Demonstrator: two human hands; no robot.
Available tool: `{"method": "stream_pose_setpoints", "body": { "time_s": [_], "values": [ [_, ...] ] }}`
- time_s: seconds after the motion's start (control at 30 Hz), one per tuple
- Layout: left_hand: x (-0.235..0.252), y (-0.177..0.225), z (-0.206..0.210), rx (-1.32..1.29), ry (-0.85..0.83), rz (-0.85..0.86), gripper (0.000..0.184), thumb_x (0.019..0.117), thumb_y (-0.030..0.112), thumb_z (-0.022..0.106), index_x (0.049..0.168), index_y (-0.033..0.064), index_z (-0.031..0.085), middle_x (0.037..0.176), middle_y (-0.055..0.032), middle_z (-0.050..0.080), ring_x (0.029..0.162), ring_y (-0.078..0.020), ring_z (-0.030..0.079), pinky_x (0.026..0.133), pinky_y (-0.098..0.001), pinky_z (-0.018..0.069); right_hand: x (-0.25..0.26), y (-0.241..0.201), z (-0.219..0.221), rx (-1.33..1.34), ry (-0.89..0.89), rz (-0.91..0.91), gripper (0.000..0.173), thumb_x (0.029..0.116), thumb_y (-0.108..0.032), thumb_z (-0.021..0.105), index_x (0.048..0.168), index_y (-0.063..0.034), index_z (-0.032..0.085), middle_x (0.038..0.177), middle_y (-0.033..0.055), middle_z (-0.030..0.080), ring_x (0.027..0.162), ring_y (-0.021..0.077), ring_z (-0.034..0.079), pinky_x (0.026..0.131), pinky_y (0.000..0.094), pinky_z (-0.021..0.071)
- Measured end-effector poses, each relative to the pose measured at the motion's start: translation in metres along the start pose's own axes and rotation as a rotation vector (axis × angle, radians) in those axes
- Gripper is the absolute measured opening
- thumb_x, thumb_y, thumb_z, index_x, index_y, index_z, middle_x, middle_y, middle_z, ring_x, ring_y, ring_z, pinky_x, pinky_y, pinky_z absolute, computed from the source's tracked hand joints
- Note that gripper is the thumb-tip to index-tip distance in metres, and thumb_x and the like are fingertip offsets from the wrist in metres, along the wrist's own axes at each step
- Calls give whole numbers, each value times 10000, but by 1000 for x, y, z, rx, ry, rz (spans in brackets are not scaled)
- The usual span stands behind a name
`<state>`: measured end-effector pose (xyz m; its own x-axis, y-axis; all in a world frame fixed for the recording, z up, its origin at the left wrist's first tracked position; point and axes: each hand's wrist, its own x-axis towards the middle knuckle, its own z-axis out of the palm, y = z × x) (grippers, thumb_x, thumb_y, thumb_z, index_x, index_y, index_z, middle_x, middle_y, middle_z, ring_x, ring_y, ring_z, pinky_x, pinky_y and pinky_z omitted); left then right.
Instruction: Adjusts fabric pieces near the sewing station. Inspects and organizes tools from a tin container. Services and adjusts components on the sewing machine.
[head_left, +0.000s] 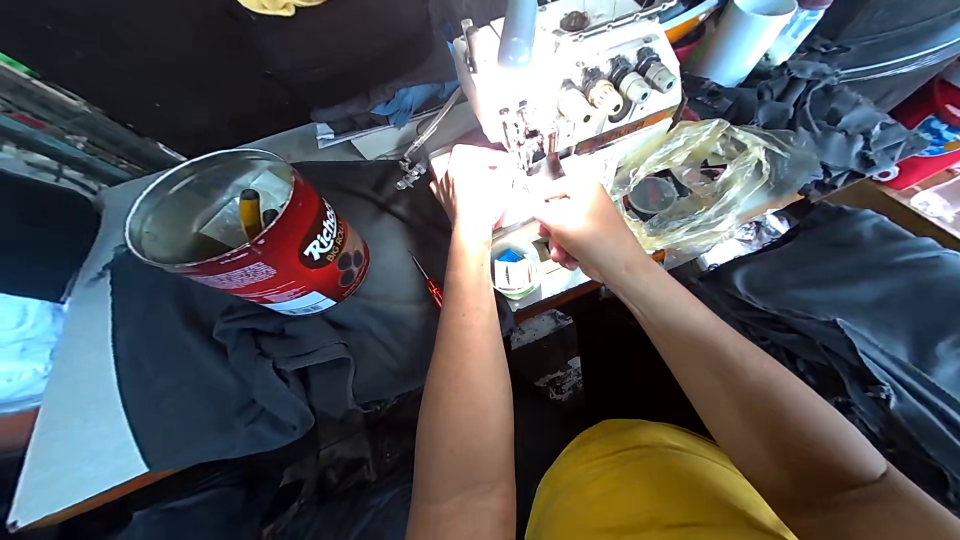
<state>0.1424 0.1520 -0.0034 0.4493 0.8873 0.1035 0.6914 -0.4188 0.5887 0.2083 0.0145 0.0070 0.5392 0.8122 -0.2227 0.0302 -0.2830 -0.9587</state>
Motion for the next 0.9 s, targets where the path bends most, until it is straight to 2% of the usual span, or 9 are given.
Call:
{"method": "stream_pose_setpoints", "body": {
  "time_s": [0.1, 0.17, 0.27, 0.4, 0.5, 0.73, 0.9],
  "values": [
    [-2, 2, 0, 22, 18, 12, 248, 950, 372, 675, 1043, 171, 788, 1174, -90, 707, 1238, -312, 564, 1031, -593, 377, -12, 6, -6, -43, 15, 44, 275, 1002, -96, 605, 1267, -29, 581, 696, 75, 627, 383, 104, 527, 361, 246, 474],
    [-3, 3, 1, 43, 31, 35, 253, 954, 374, 656, 1031, 178, 798, 1166, -91, 715, 1232, -323, 572, 1010, -606, 384, -19, 10, -11, -31, 18, 68, 318, 998, -82, 613, 1309, -37, 563, 698, 74, 632, 377, 104, 523, 354, 245, 467],
    [-5, 6, 1, 58, 34, 29, 256, 956, 372, 648, 1040, 178, 791, 1211, -93, 687, 1269, -320, 531, 1029, -595, 360, -27, 16, -19, 0, 8, 57, 276, 1024, -84, 596, 1291, -41, 545, 684, 65, 593, 372, 84, 488, 347, 224, 441],
    [-4, 3, 7, 66, 93, 60, 253, 940, 359, 665, 1039, 160, 785, 1223, -98, 685, 1286, -348, 518, 1023, -608, 369, -32, 21, -28, 35, 4, 34, 235, 1029, -69, 583, 1262, -47, 561, 650, 57, 583, 376, 76, 497, 357, 209, 445],
    [-5, 4, 9, 90, 106, 64, 301, 953, 366, 634, 1097, 128, 749, 1250, -105, 666, 1304, -349, 510, 1045, -626, 350, -32, 25, -32, 56, 0, 28, 242, 1029, -61, 575, 1271, -44, 569, 645, 57, 580, 375, 75, 501, 356, 207, 449],
    [-10, 12, 16, 222, 191, 65, 338, 950, 350, 590, 1122, 86, 714, 1277, -158, 619, 1310, -402, 468, 970, -638, 351, -29, 36, -35, 104, -50, 22, 234, 1042, -74, 566, 1273, -36, 562, 685, 62, 596, 382, 72, 504, 363, 206, 458],
    [-14, 15, 17, 205, 226, 51, 308, 942, 339, 599, 1079, 94, 726, 1259, -153, 626, 1316, -393, 459, 982, -631, 333, -27, 37, -39, 103, -68, 25, 225, 1041, -72, 564, 1264, -42, 571, 688, 62, 601, 384, 74, 511, 361, 208, 461]
  ]
}}
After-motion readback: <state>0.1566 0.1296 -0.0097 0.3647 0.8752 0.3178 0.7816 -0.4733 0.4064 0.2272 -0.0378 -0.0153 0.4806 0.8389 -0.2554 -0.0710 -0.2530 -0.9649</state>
